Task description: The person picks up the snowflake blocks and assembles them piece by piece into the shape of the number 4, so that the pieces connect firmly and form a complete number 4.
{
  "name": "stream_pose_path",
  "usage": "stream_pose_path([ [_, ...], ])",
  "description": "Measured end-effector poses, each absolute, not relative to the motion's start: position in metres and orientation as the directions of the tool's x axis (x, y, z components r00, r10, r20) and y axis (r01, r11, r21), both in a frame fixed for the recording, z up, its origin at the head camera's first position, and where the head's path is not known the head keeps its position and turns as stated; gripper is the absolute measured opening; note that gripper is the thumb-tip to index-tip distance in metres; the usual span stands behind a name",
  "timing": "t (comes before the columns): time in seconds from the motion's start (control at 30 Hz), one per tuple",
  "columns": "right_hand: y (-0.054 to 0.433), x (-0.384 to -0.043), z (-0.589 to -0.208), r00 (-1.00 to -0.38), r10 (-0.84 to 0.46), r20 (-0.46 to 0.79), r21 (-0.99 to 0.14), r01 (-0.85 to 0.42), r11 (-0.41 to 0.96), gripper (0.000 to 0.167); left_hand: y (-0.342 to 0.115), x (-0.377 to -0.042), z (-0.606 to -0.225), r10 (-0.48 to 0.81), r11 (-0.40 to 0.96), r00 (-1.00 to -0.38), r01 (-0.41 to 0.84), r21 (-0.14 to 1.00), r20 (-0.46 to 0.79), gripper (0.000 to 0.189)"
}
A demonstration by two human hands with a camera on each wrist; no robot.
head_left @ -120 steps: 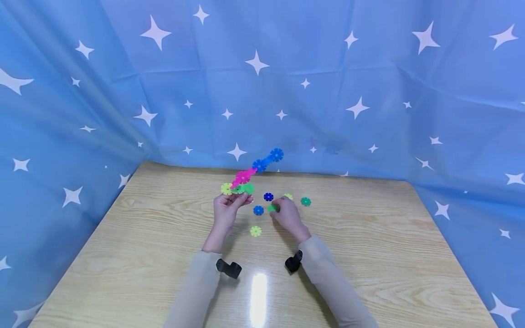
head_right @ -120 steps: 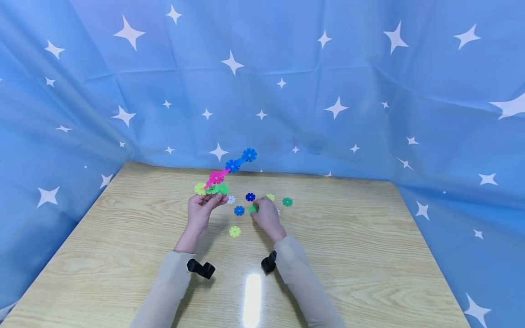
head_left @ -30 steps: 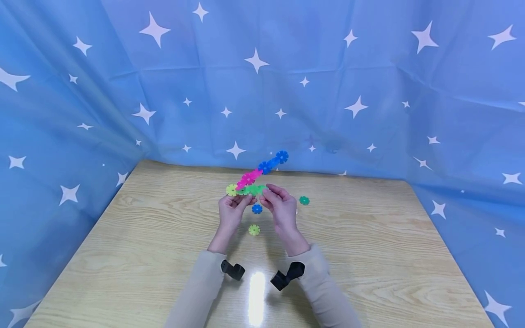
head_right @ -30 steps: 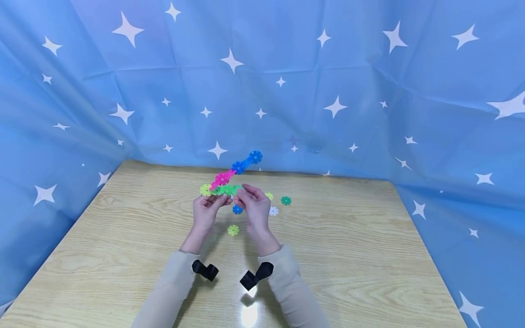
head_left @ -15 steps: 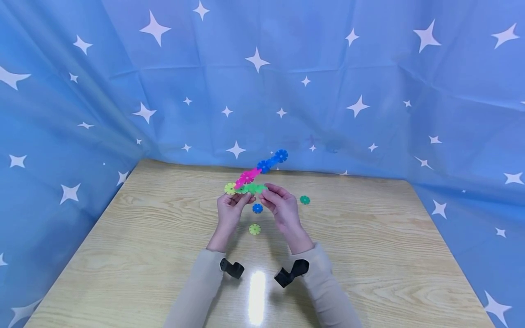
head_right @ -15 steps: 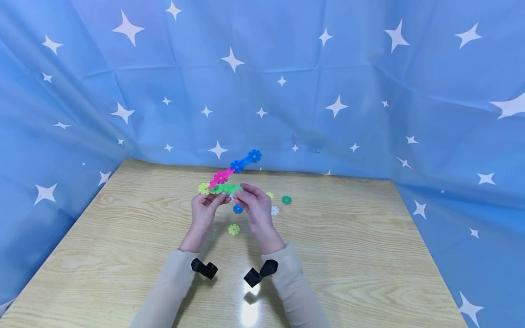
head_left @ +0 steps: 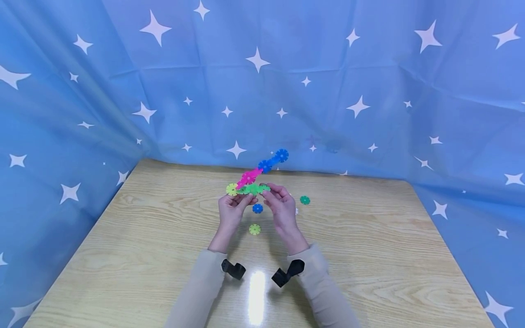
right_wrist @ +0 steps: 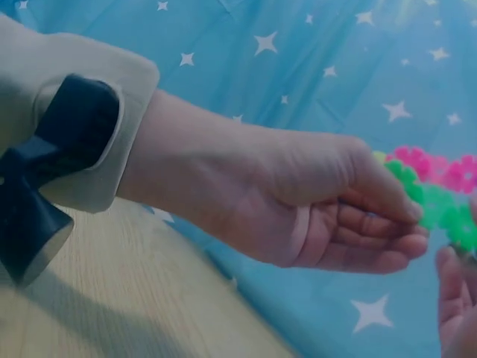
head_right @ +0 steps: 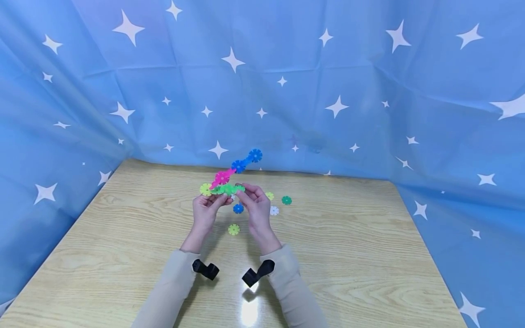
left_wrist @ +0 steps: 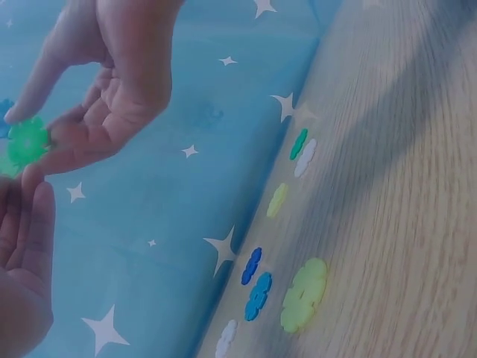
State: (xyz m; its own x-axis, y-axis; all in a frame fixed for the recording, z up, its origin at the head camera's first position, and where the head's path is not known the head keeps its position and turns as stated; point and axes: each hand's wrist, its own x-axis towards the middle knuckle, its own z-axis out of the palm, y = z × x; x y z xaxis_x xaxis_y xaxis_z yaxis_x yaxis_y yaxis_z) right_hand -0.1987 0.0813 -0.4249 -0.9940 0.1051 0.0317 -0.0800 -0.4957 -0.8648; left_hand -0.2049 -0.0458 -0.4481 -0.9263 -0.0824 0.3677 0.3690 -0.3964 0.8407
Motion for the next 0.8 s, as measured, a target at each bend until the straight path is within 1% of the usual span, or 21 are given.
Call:
stream_pose_path([
  [0.23,0.0803,-0.1983,-0.4309,-0.972,0.169,0.164,-0.874,-0.222,-0.432,0.017,-0.046,-0.2041,-0.4502,-0.078,-0.403,-0.93,0.359,0.842,0.36,0.018],
  [0.37,0.081,-0.1976,-0.4326,-0.967,0.183,0.18,-0.88,-0.241,-0.41,0.016,-0.0461,-0.204,-0.4513,-0.072,-0.417,-0.938,0.337,0.844,0.339,0.009],
  [0.53,0.0809,-0.1958,-0.4331,-0.962,0.185,0.204,-0.885,-0.261,-0.386,0.02,-0.0462,-0.2043,-0.4525,-0.07,-0.427,-0.943,0.323,0.845,0.325,0.017],
  [0.6,0.0803,-0.1952,-0.4333,-0.959,0.186,0.216,-0.881,-0.273,-0.387,0.022,-0.0459,-0.2045,-0.453,-0.071,-0.428,-0.942,0.325,0.844,0.327,0.013],
  [0.67,0.0792,-0.1944,-0.4338,-0.956,0.189,0.223,-0.877,-0.282,-0.389,0.021,-0.0455,-0.2045,-0.4532,-0.074,-0.425,-0.941,0.328,0.844,0.329,0.006],
  [0.8,0.0761,-0.1924,-0.4352,-0.957,0.201,0.209,-0.878,-0.274,-0.393,0.015,-0.0442,-0.2033,-0.4526,-0.091,-0.415,-0.937,0.343,0.843,0.336,0.018],
])
